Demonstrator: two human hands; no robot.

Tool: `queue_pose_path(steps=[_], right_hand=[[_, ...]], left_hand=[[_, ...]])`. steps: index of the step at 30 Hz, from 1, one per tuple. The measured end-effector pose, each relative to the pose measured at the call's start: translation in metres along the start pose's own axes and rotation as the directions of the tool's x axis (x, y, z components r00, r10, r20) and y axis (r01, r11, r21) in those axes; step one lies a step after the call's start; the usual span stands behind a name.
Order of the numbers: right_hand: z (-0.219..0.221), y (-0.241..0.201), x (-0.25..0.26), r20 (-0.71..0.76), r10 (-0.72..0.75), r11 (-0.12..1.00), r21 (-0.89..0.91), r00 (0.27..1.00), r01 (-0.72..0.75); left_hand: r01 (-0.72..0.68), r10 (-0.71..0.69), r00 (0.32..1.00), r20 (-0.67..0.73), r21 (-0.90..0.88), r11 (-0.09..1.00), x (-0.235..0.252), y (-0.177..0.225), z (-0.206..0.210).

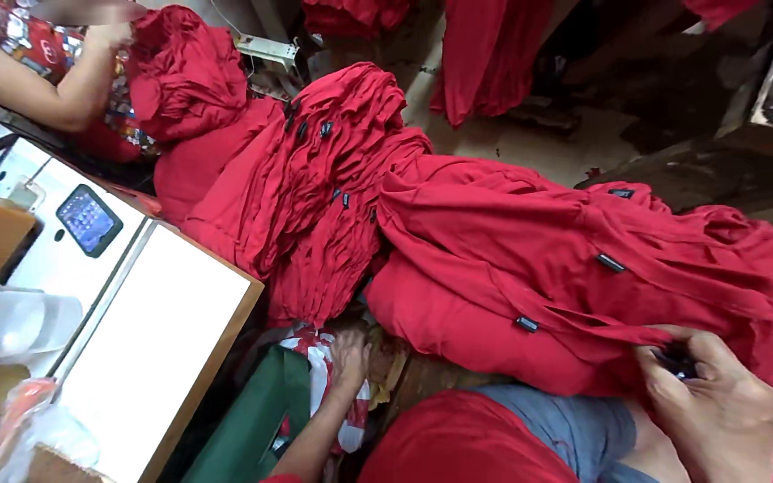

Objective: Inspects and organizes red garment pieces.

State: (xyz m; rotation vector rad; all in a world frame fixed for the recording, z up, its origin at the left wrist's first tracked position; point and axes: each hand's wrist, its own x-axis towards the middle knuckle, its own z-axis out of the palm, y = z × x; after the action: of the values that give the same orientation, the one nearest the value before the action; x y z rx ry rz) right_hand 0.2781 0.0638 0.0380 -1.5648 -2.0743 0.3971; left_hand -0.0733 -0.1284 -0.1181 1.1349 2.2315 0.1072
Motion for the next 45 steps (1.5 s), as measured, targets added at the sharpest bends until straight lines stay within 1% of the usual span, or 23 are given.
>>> queue_pose_path(steps=[2, 4, 7, 9, 11, 13, 15, 17, 19, 21, 22, 24, 26, 29, 31, 33, 35, 36, 38, 40, 42, 43, 45], right_hand=[[0.000, 0.001, 0.000, -0.001, -0.002, 1.000, -0.002, 1.000, 0.002], [-0.001, -0.001, 0.000, 0.002, -0.006, 1.000, 0.000, 1.000, 0.006], [0.000, -0.002, -0.001, 0.012, -0.001, 1.000, 0.010, 1.000, 0.001], [0.002, -0.003, -0.001, 0.012, 0.003, 1.000, 0.007, 1.000, -0.003], [0.002, -0.003, -0.001, 0.013, 0.003, 1.000, 0.010, 1.000, -0.003], [0.002, -0.003, -0.001, 0.009, 0.006, 1.000, 0.016, 1.000, -0.006], [0.002, -0.001, 0.000, 0.007, 0.001, 1.000, 0.019, 1.000, -0.001], [0.001, -0.002, 0.000, 0.016, -0.001, 1.000, 0.022, 1.000, 0.001], [0.000, -0.002, 0.000, 0.025, -0.003, 1.000, 0.016, 1.000, 0.002], [0.000, -0.002, 0.001, 0.033, -0.002, 1.000, 0.016, 0.999, 0.002], [0.001, -0.001, 0.000, 0.034, 0.000, 1.000, 0.013, 0.999, 0.000], [0.002, -0.001, 0.001, 0.030, 0.005, 1.000, 0.007, 1.000, -0.005], [0.003, -0.001, 0.001, 0.027, 0.013, 1.000, 0.003, 1.000, -0.014], [0.002, -0.002, 0.001, 0.023, 0.005, 1.000, -0.002, 1.000, -0.005], [0.001, -0.002, 0.000, 0.018, -0.005, 1.000, -0.004, 1.000, 0.005], [0.001, -0.002, 0.000, 0.017, -0.002, 1.000, 0.000, 1.000, 0.002], [0.001, -0.002, -0.001, 0.018, -0.002, 1.000, 0.006, 1.000, 0.002], [0.001, -0.001, -0.001, 0.020, -0.002, 1.000, 0.007, 1.000, 0.002], [0.002, 0.001, -0.001, 0.016, -0.007, 1.000, 0.001, 1.000, 0.007], [0.003, 0.000, -0.001, -0.005, -0.015, 1.000, -0.014, 1.000, 0.015], [0.005, 0.000, -0.002, -0.016, -0.017, 1.000, -0.007, 1.000, 0.017], [0.005, 0.000, -0.002, -0.020, -0.017, 1.000, -0.004, 1.000, 0.017], [0.005, 0.000, -0.002, -0.024, -0.015, 1.000, -0.004, 1.000, 0.015]], left_hand=[[0.070, -0.106, 0.985, 0.138, 0.242, 0.968, 0.013, -0.010, -0.002], [0.043, -0.114, 0.968, 0.222, 0.302, 0.952, 0.024, -0.015, -0.002], [-0.031, -0.021, 0.965, 0.263, 0.192, 0.981, 0.032, 0.006, -0.009], [0.035, -0.042, 0.956, 0.290, 0.028, 0.999, 0.039, 0.030, -0.008], [0.143, -0.094, 0.953, 0.288, -0.154, 0.978, 0.038, 0.056, 0.002], [0.219, -0.124, 0.918, 0.376, -0.223, 0.950, 0.024, 0.086, 0.003], [0.199, -0.082, 0.924, 0.373, -0.287, 0.937, 0.018, 0.092, 0.019], [0.133, -0.060, 0.935, 0.350, -0.188, 0.973, 0.021, 0.080, 0.023], [0.066, -0.080, 0.949, 0.306, 0.056, 0.996, 0.026, 0.055, 0.021], [0.015, -0.064, 0.975, 0.212, 0.224, 0.975, 0.029, 0.022, 0.017], [0.020, -0.089, 0.971, 0.222, 0.294, 0.956, 0.030, 0.008, 0.011], [0.050, -0.142, 0.951, 0.275, 0.316, 0.947, 0.036, -0.006, -0.004], [0.018, -0.106, 0.953, 0.282, 0.300, 0.954, 0.043, -0.006, -0.007], [-0.004, -0.058, 0.949, 0.311, 0.192, 0.981, 0.051, 0.004, 0.007], [0.081, -0.069, 0.936, 0.346, -0.019, 0.997, 0.049, 0.021, 0.016], [0.147, -0.041, 0.915, 0.400, -0.240, 0.960, 0.040, 0.038, 0.020], [0.134, 0.008, 0.894, 0.448, -0.285, 0.949, 0.031, 0.050, 0.020], [0.130, 0.011, 0.894, 0.448, -0.282, 0.950, 0.028, 0.054, 0.017], [0.142, 0.031, 0.911, 0.411, -0.384, 0.913, 0.017, 0.062, 0.003], [0.195, 0.050, 0.930, 0.363, -0.606, 0.771, 0.007, 0.058, -0.006], [0.235, 0.135, 0.924, 0.357, -0.810, 0.537, -0.005, 0.054, -0.020], [0.244, 0.197, 0.911, 0.363, -0.858, 0.451, -0.010, 0.054, -0.028], [0.245, 0.270, 0.898, 0.348, -0.904, 0.350, -0.020, 0.063, -0.041]])
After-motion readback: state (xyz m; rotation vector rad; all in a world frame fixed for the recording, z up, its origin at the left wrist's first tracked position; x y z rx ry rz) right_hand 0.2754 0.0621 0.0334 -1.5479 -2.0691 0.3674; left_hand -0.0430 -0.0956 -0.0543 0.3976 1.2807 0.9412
